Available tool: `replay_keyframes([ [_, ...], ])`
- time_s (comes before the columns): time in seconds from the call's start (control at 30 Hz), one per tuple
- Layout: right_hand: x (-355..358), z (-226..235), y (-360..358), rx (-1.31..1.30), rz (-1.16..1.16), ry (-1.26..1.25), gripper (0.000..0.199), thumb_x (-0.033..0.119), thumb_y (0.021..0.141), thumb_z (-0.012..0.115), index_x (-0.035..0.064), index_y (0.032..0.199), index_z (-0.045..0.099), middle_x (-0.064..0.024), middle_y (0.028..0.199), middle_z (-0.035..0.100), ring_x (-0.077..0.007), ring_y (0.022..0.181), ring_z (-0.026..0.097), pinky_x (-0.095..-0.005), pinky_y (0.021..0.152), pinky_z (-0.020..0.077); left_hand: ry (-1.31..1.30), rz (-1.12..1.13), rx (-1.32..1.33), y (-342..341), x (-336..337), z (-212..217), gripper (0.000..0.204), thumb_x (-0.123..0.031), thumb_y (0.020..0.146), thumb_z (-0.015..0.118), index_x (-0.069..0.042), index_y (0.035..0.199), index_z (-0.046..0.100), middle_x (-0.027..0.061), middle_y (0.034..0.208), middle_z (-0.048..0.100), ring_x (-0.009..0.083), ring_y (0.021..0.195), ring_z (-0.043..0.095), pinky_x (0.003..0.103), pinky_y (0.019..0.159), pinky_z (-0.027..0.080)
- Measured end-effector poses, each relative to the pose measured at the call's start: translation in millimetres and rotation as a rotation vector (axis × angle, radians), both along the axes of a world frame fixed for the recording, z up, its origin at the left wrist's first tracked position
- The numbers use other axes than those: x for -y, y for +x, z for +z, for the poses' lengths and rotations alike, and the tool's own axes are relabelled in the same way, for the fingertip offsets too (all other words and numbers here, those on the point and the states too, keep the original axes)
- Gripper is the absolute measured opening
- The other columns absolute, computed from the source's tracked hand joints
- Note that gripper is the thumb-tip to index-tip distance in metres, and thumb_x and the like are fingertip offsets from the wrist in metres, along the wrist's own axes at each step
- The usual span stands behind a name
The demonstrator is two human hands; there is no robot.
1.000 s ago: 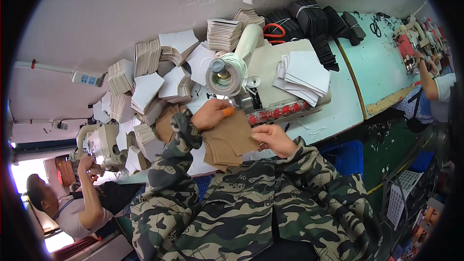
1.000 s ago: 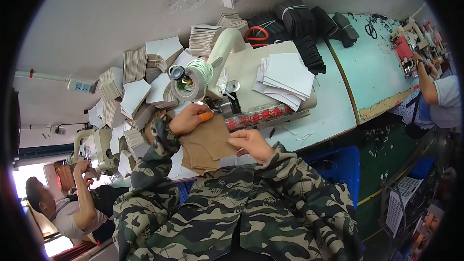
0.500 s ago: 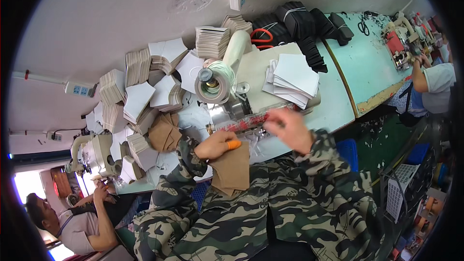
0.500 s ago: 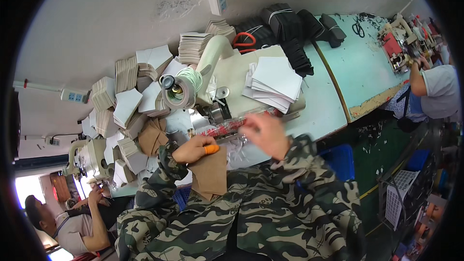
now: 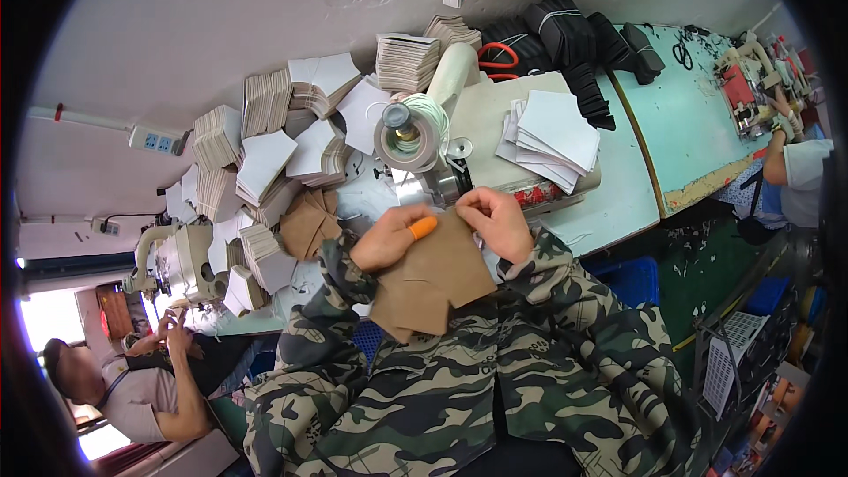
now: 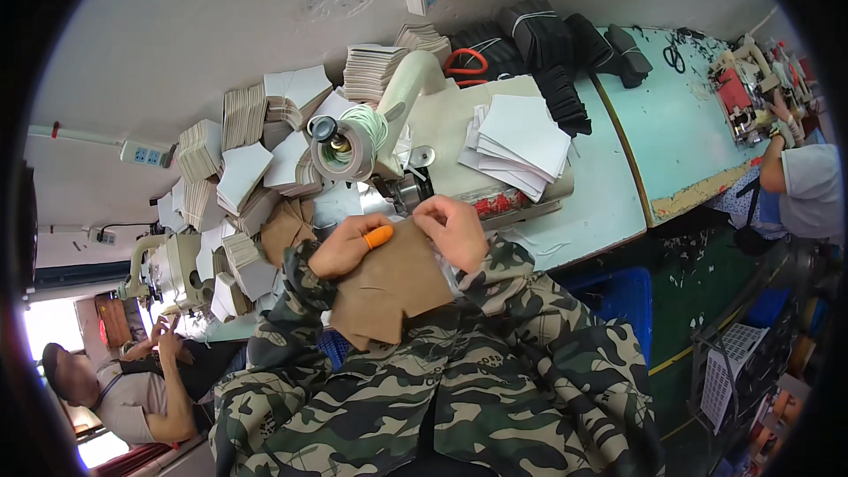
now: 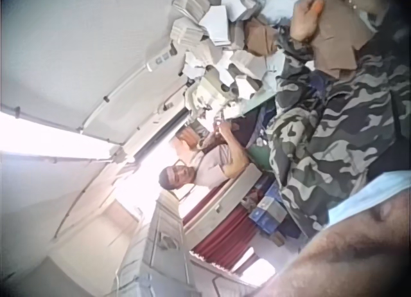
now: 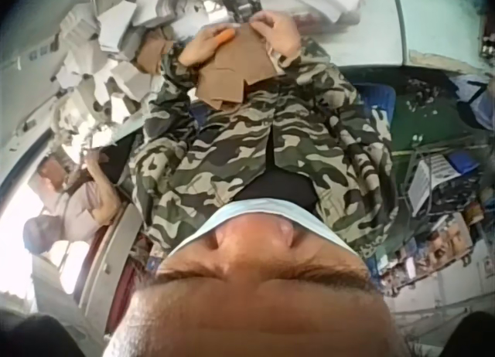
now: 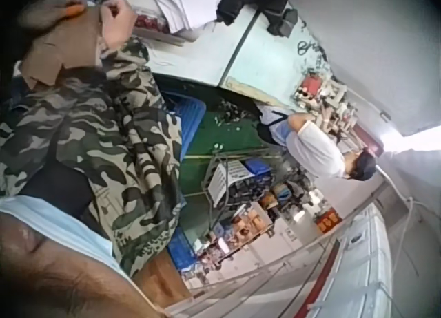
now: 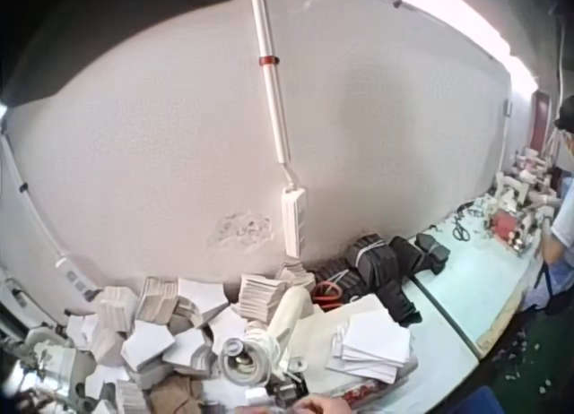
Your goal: The worker is using a leather skiving machine to thin the edges of shoe upper components.
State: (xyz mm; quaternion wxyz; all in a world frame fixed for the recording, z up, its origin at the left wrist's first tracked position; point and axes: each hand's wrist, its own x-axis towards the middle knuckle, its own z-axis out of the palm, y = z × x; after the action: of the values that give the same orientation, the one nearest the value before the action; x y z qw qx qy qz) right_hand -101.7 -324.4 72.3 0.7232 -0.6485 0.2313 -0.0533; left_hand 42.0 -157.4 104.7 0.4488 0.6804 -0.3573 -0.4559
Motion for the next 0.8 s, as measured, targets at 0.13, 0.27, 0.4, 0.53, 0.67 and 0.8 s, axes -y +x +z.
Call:
replay_keyframes([
  [0.13,5.8,-10.9,-17.5,-0.238,0.287,0.354,0.024,0.019,0.091,0.063,-0.0026,0.102,0.064,-0.007,0.085,0.069,-0.0128,0.072,0.066,-0.0233,0.059,0.0497,0.194,-0.037,0.265,40.2,-14.5,-15.9,0.025,-0.022,0.091,0.057,0.001,0.096,0.064,0.0159,0.077,0.062,0.0201,0.069,0.057,0.034,0.068,0.047],
  [0.27,-7.4,-27.9,-35.6,-0.24,0.268,0.525,0.028,0.025,0.093,0.062,-0.0008,0.105,0.064,-0.0096,0.095,0.068,-0.0158,0.079,0.067,-0.0242,0.063,0.0512,0.208,-0.146,0.407,48.8,-7.1,-14.3,0.019,-0.014,0.092,0.055,0.003,0.096,0.062,0.0115,0.077,0.063,0.0173,0.07,0.054,0.032,0.068,0.046],
  [0.4,-10.5,-25.5,-43.2,-0.198,0.187,0.697,0.036,0.027,0.093,0.062,-0.0025,0.115,0.059,-0.0117,0.102,0.067,-0.0177,0.09,0.067,-0.0274,0.073,0.0521,0.215,-0.089,0.303,52.4,4.6,-14.0,0.02,-0.014,0.091,0.054,0.003,0.096,0.062,0.0175,0.077,0.061,0.0229,0.069,0.056,0.036,0.069,0.045],
  [0.53,6.0,-16.1,-48.4,-0.154,0.122,0.643,0.04,0.028,0.093,0.062,-0.003,0.118,0.057,-0.0136,0.107,0.067,-0.0185,0.093,0.066,-0.0293,0.077,0.0523,0.19,-0.152,0.421,60.5,9.0,-11.4,0.021,-0.015,0.092,0.053,0.004,0.096,0.062,0.0175,0.074,0.059,0.0204,0.069,0.055,0.035,0.068,0.045],
  [0.67,13.0,-24.4,-47.3,-0.226,0.241,0.439,0.041,0.029,0.094,0.061,-0.0023,0.119,0.057,-0.015,0.108,0.066,-0.0195,0.094,0.066,-0.0317,0.08,0.053,0.233,-0.165,0.386,57.7,-1.1,-17.4,0.022,-0.015,0.093,0.052,0.004,0.096,0.062,0.0171,0.074,0.059,0.0196,0.071,0.055,0.034,0.069,0.044],
  [0.8,-0.9,-26.1,-50.1,-0.255,0.247,0.586,0.041,0.025,0.096,0.057,-0.005,0.123,0.053,-0.0169,0.111,0.065,-0.0211,0.098,0.065,-0.0322,0.082,0.0531,0.234,0.03,0.338,46.4,-4.4,-20.4,0.025,-0.021,0.088,0.054,0.001,0.097,0.063,0.022,0.082,0.063,0.0332,0.075,0.061,0.039,0.07,0.047],
])
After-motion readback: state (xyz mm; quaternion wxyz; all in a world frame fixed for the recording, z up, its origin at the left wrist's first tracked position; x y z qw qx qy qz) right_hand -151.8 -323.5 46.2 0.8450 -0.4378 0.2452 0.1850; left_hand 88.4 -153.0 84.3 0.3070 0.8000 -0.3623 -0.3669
